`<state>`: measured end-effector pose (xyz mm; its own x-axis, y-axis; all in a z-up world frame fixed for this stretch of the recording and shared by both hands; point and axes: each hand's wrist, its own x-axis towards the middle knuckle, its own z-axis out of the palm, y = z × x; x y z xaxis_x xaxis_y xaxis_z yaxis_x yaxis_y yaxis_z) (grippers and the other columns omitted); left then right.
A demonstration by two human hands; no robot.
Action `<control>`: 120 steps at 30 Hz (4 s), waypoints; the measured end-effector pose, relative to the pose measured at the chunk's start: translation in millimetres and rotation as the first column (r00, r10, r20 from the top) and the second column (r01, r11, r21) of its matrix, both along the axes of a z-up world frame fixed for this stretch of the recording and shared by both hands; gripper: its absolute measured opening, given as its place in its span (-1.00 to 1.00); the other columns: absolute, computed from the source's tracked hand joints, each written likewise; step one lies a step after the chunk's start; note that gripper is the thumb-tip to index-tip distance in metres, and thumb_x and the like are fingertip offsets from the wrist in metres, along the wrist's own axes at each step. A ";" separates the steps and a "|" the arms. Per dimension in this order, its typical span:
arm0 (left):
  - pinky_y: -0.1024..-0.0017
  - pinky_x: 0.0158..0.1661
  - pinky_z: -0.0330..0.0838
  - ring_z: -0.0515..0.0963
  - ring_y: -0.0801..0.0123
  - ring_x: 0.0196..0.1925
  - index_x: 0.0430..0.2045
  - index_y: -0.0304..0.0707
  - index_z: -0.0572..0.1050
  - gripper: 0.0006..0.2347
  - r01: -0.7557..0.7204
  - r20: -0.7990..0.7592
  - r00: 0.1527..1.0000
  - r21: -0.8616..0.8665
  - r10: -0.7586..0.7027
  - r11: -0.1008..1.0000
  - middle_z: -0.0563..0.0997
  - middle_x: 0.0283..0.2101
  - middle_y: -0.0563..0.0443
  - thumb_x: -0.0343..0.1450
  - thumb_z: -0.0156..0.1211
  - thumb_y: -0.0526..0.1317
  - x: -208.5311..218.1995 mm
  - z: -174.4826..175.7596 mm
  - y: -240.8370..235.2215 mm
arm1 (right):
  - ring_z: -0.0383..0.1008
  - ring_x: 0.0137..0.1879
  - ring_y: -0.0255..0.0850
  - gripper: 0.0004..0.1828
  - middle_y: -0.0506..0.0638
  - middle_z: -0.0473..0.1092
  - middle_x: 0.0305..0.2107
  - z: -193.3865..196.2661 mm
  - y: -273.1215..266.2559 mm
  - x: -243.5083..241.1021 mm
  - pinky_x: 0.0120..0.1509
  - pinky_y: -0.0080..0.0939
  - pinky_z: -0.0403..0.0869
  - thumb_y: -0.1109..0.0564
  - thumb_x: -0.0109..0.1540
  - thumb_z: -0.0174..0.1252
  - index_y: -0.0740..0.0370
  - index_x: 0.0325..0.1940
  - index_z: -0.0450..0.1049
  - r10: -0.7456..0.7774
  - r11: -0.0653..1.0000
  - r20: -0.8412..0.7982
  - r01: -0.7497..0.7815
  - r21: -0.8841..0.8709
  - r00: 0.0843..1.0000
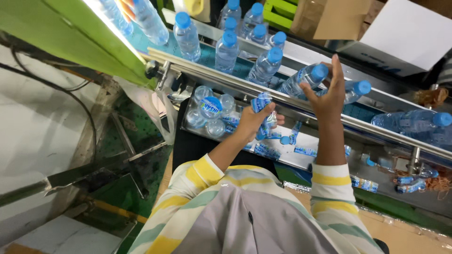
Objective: The person picks up plastic water bottles from a moving conveyor belt and wraps them with plastic shrink sleeves. The person then places the wrapped bottles onto a lower tray or surface.
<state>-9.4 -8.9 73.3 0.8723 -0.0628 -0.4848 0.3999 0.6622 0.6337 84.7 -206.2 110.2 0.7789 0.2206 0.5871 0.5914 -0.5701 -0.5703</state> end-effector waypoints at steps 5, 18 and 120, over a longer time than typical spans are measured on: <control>0.23 -0.49 0.65 0.71 0.16 -0.44 -0.50 -0.35 0.59 -0.72 -0.063 0.036 0.998 0.127 0.059 0.990 0.65 -0.49 -0.23 0.25 0.58 -0.13 -1.5 25.2 -11.5 | 0.43 0.29 0.28 0.08 0.41 0.26 0.26 -10.4 -18.5 -10.8 0.13 0.12 0.59 0.12 0.32 0.54 0.31 0.63 -0.12 -0.081 0.996 0.098 0.084 -0.029 0.992; 0.15 0.11 0.55 0.67 0.18 -0.65 -0.84 -0.05 0.31 -0.62 0.115 0.198 0.973 0.020 -0.117 0.993 0.53 -0.78 -0.03 0.20 0.49 -0.05 1.9 1.4 -12.4 | 0.04 0.71 0.23 0.33 0.15 -0.26 0.60 -11.4 -48.3 -44.0 0.83 0.22 0.19 -0.01 0.36 0.64 -0.04 0.67 -0.43 -0.333 0.939 0.039 0.335 -0.083 0.942; 0.36 -0.61 0.67 0.71 0.05 -0.56 -0.30 -0.46 0.59 -0.43 0.218 0.096 0.973 -0.063 -0.212 0.974 0.66 -0.50 -0.39 0.52 0.06 0.25 -8.5 -11.1 -20.0 | 0.36 -0.49 -0.29 -0.87 0.01 0.32 -0.49 33.8 37.4 -67.5 -0.39 -0.31 0.38 0.33 0.32 0.21 0.30 -0.27 0.38 0.242 0.584 -0.242 0.058 0.810 0.939</control>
